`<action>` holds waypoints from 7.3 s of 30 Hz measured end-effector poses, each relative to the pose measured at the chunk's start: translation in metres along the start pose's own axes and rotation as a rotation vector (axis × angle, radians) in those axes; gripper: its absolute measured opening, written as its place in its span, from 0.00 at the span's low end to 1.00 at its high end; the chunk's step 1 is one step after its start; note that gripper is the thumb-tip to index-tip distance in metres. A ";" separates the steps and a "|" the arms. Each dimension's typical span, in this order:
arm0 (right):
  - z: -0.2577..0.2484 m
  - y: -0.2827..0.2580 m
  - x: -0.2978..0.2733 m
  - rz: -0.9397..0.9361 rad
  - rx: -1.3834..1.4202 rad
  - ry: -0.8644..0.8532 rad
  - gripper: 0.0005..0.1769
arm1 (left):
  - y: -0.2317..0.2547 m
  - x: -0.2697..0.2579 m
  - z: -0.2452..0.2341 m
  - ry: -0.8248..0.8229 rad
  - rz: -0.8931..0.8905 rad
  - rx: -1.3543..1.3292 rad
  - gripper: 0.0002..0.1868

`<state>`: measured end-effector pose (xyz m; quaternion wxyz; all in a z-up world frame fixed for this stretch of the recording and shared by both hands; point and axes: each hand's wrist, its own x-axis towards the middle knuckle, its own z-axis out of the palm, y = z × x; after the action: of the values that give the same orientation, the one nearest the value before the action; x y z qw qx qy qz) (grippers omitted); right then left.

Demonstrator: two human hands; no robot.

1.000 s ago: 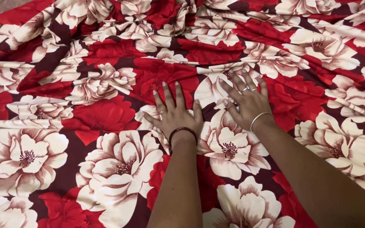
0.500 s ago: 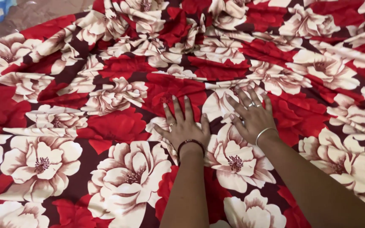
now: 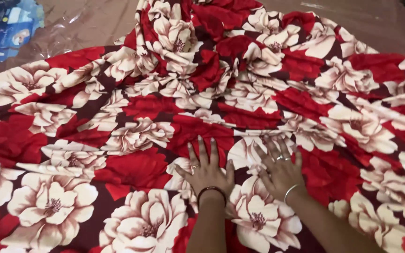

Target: The person unfolds a red floral-patterned blanket on a mattress covered with plastic wrap. They smooth the fabric repeatedly with both hands, spreading it across the mattress surface.

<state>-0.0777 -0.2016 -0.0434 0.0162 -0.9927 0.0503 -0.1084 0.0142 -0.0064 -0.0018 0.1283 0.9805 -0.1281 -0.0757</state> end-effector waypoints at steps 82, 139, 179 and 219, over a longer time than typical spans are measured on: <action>0.152 0.182 0.325 0.324 0.091 -0.214 0.37 | -0.009 0.184 0.005 0.309 -0.018 -0.046 0.38; 0.088 0.123 0.331 0.310 -0.133 -0.141 0.34 | -0.143 0.508 -0.125 0.145 -0.484 0.049 0.69; 0.097 0.178 0.417 0.299 0.232 -0.379 0.44 | 0.079 0.358 -0.028 -0.103 0.059 0.012 0.51; 0.062 0.209 0.401 0.346 0.025 -0.277 0.42 | 0.108 0.418 -0.018 0.057 0.119 0.052 0.39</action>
<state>0.3052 -0.4498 -0.0274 0.0535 -0.9744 0.2159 0.0330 0.3918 -0.2159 -0.0036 0.1110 0.9759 -0.1844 -0.0366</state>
